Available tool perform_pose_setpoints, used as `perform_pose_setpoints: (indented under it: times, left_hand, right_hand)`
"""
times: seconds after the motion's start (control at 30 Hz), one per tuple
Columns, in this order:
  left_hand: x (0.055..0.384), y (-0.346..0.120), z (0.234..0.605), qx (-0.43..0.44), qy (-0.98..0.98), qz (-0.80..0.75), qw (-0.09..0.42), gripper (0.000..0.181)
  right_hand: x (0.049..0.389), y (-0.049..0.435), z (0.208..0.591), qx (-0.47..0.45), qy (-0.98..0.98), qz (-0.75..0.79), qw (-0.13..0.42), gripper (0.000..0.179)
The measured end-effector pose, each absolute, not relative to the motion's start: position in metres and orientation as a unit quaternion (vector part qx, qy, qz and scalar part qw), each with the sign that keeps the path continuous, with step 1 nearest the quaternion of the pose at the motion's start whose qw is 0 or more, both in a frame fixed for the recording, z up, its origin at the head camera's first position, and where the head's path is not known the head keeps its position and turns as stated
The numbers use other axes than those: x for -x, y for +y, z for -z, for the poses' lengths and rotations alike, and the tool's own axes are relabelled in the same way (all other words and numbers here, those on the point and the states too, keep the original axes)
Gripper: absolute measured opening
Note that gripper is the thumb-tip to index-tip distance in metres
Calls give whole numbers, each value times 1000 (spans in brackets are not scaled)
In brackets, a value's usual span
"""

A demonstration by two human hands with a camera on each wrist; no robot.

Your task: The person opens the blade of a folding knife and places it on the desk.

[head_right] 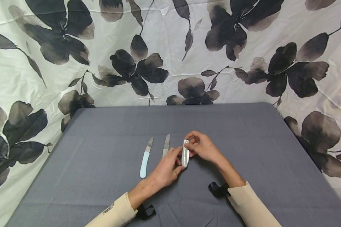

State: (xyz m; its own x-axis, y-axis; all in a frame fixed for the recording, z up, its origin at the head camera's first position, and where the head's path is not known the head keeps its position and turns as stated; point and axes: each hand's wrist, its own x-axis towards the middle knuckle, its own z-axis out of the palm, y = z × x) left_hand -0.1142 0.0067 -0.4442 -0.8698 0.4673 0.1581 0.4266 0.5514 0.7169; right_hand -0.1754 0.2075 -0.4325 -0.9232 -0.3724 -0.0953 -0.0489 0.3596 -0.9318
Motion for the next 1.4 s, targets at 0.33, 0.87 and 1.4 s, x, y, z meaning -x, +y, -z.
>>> perform_pose_setpoints:
  times: [0.33, 0.87, 1.4]
  left_hand:
    - [128, 6, 437, -179, 832, -523, 46, 54]
    - [140, 8, 435, -105, 801, -586, 66, 55]
    - [149, 11, 436, -97, 805, -583, 52, 55]
  right_hand:
    - [181, 206, 428, 120, 761, 618, 159, 37]
    - [183, 200, 429, 117, 738, 638, 184, 47]
    - [188, 202, 431, 127, 730, 649, 170, 57]
